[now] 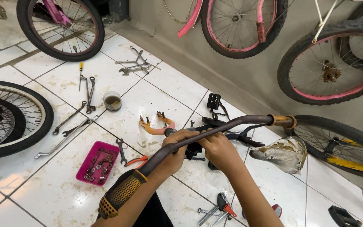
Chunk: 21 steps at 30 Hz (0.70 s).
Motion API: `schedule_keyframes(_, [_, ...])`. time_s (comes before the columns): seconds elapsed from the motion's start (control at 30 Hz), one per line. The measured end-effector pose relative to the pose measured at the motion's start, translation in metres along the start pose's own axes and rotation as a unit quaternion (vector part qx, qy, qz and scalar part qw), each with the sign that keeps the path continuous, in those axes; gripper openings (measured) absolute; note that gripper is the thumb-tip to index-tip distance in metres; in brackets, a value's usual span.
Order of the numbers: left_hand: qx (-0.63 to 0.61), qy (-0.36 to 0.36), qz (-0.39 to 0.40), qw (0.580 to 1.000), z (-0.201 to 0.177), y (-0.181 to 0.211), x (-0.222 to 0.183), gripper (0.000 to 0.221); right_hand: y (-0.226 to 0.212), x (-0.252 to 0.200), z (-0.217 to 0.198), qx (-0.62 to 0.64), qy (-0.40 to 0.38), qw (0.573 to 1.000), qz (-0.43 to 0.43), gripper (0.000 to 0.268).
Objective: Assembling a bicycle handlebar unit by sliding on grips and brake components.
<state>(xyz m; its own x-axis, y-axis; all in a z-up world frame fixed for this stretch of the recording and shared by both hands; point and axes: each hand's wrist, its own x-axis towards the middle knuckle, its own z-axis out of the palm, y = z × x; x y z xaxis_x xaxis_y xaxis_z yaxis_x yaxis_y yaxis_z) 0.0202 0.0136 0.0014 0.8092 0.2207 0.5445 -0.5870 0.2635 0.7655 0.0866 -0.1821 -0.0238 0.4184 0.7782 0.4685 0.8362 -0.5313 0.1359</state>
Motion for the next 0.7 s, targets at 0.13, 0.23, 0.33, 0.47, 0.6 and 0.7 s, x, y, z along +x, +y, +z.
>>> schedule_keyframes(0.13, [-0.020, -0.011, -0.006, 1.000, -0.006, -0.003, 0.004, 0.029, -0.012, 0.018, -0.026, -0.039, 0.032, 0.998, -0.033, 0.029])
schedule_keyframes(0.23, [-0.015, -0.015, -0.019, 1.000, -0.006, -0.007, 0.004, 0.025, -0.026, 0.025, -0.039, 0.014, 0.062, 0.998, -0.010, 0.028])
schedule_keyframes(0.33, [0.012, -0.021, -0.022, 0.999, -0.009, -0.009, 0.007, 0.021, -0.024, 0.022, -0.033, 0.018, 0.075, 0.997, -0.011, 0.031])
schedule_keyframes(0.47, [0.023, -0.047, -0.009, 0.999, -0.011, 0.005, 0.006, 0.025, -0.026, 0.012, -0.024, -0.032, 0.075, 0.996, -0.038, 0.038])
schedule_keyframes(0.6, [0.029, -0.050, 0.023, 0.998, -0.010, 0.013, 0.009, 0.024, -0.034, 0.018, -0.032, -0.058, 0.088, 0.994, -0.031, 0.037])
schedule_keyframes(0.7, [0.036, -0.066, 0.020, 0.997, -0.011, 0.009, 0.010, 0.026, -0.033, 0.017, -0.028, -0.056, 0.095, 0.994, -0.029, 0.038])
